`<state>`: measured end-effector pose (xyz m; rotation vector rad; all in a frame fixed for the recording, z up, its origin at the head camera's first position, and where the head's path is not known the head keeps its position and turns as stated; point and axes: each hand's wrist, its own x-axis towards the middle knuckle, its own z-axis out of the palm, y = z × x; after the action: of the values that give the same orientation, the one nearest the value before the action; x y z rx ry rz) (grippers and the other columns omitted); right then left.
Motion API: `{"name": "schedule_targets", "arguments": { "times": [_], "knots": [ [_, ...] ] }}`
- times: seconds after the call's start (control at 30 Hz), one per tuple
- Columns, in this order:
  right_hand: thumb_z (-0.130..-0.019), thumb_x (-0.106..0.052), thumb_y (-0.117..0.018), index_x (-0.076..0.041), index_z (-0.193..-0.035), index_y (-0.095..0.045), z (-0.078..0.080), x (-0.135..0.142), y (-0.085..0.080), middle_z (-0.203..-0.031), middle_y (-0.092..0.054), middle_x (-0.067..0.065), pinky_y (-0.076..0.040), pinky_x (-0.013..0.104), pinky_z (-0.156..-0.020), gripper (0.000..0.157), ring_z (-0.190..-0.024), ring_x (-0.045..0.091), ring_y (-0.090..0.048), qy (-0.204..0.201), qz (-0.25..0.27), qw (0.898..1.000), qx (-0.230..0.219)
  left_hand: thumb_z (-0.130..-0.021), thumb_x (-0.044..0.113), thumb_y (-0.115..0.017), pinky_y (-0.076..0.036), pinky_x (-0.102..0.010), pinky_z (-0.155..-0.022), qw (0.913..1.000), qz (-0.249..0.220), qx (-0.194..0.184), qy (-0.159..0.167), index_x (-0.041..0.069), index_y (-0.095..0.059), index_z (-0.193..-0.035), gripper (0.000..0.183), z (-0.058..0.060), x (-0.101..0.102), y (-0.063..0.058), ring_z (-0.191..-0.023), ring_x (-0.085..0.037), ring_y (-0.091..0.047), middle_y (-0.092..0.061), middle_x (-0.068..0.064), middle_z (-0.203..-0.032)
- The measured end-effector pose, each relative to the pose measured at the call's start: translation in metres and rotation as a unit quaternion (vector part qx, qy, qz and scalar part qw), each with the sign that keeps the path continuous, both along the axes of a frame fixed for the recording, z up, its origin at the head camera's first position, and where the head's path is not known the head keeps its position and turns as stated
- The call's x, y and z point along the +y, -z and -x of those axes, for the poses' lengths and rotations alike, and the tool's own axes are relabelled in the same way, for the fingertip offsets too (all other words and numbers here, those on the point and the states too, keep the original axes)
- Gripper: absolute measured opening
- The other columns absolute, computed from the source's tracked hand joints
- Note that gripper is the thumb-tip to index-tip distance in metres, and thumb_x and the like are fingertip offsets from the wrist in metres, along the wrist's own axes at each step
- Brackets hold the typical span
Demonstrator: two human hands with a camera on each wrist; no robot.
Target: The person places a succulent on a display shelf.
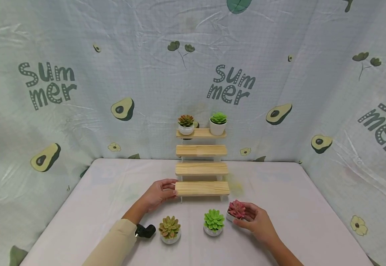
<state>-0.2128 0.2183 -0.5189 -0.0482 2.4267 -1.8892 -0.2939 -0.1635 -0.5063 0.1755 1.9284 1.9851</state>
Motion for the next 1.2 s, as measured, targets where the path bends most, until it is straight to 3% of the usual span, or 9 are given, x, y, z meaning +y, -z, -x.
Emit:
{"name": "schedule_targets", "arguments": {
  "times": [0.27,0.43,1.2],
  "knots": [
    [-0.074,-0.001,-0.089,0.006,-0.130,-0.063,0.004,-0.002,0.001,-0.129,-0.067,0.023,-0.058,0.019,-0.091,0.062,-0.106,0.005,-0.070,0.006,0.017,1.000,0.014,-0.097,-0.002,-0.065,-0.062,-0.029,-0.090,1.0000,-0.002,-0.004,-0.003,-0.007,-0.043,-0.148,0.056,0.001,0.001,0.000,-0.099,-0.015,-0.067,-0.062,-0.013,-0.119],
    [-0.075,-0.001,-0.088,0.008,-0.131,-0.061,0.004,-0.003,-0.002,-0.131,-0.066,0.024,-0.058,0.017,-0.090,0.063,-0.104,0.001,-0.069,-0.011,0.028,0.999,0.020,-0.097,-0.002,-0.065,-0.062,-0.029,-0.089,1.0000,-0.005,-0.004,-0.001,-0.007,-0.043,-0.148,0.055,0.001,0.000,0.000,-0.099,-0.015,-0.067,-0.063,-0.012,-0.118],
    [-0.077,-0.002,-0.088,0.006,-0.133,-0.060,0.017,-0.013,-0.024,-0.129,-0.066,0.023,-0.059,0.023,-0.094,0.063,-0.105,0.003,-0.067,-0.015,0.036,0.998,0.039,-0.097,-0.003,-0.065,-0.062,-0.029,-0.089,0.9999,-0.010,-0.008,0.002,-0.008,-0.043,-0.148,0.056,-0.001,0.000,-0.002,-0.099,-0.015,-0.067,-0.063,-0.010,-0.116]
  ]
}}
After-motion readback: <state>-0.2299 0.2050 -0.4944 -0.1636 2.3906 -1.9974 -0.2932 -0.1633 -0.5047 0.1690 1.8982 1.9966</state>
